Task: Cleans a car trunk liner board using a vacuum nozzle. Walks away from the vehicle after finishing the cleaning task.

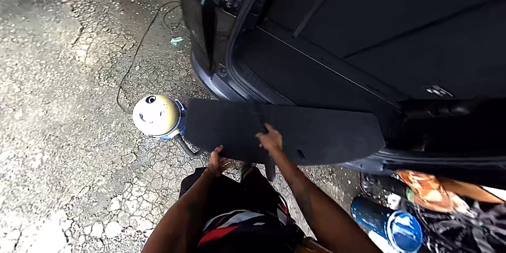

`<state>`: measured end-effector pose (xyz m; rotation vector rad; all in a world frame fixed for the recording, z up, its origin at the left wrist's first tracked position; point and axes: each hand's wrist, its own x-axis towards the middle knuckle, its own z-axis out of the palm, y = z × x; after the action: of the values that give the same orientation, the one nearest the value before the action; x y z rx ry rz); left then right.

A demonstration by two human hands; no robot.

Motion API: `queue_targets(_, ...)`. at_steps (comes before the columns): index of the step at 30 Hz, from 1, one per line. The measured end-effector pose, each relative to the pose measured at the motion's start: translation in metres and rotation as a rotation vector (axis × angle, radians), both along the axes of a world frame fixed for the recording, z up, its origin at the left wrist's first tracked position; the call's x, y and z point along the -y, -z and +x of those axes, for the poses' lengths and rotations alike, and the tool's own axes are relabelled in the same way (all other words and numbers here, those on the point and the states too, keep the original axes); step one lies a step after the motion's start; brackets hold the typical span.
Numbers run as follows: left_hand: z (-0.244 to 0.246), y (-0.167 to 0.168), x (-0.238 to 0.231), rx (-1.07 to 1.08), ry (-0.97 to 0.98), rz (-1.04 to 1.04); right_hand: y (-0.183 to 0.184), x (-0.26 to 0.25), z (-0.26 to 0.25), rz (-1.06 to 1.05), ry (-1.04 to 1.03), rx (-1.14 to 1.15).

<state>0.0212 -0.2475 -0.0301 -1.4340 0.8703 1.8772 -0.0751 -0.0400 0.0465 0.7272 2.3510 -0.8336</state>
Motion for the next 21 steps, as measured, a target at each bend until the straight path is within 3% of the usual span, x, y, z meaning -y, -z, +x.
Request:
queue_targets(2, 0.001, 0.0, 0.001, -0.007, 0.02, -0.002, 0.009, -0.056, 0.0, -0.001, 0.405, -0.056)
queue_targets(3, -0.002, 0.0, 0.0, -0.006, 0.017, -0.011, 0.009, -0.07, 0.003, 0.02, 0.474, -0.054)
queue_targets(5, -0.005, 0.001, -0.005, 0.012, 0.013, -0.052, -0.007, -0.049, 0.021, 0.075, 0.296, 0.037)
queue_targets(8, -0.006, -0.001, -0.016, 0.033, 0.021, -0.127, -0.035, 0.049, 0.051, -0.001, -0.251, 0.209)
queue_targets(10, -0.009, -0.005, -0.018, 0.022, 0.023, -0.153, -0.029, 0.074, 0.05, -0.041, -0.406, 0.218)
queue_targets(12, -0.006, -0.006, -0.015, 0.016, 0.019, -0.151, -0.022, 0.036, 0.037, -0.019, -0.34, 0.178)
queue_targets(14, -0.006, -0.006, -0.017, 0.004, 0.01, -0.152, -0.014, -0.023, 0.025, 0.001, -0.133, 0.18)
queue_targets(16, -0.004, -0.005, -0.017, 0.0, -0.011, -0.152, -0.008, -0.048, 0.021, 0.036, 0.028, 0.152)
queue_targets(18, -0.001, -0.005, -0.019, 0.006, -0.033, -0.156, -0.019, -0.017, 0.027, 0.063, -0.044, 0.15)
queue_targets(21, 0.0, -0.012, -0.026, 0.013, -0.083, -0.173, -0.031, 0.047, 0.045, -0.048, -0.368, 0.136)
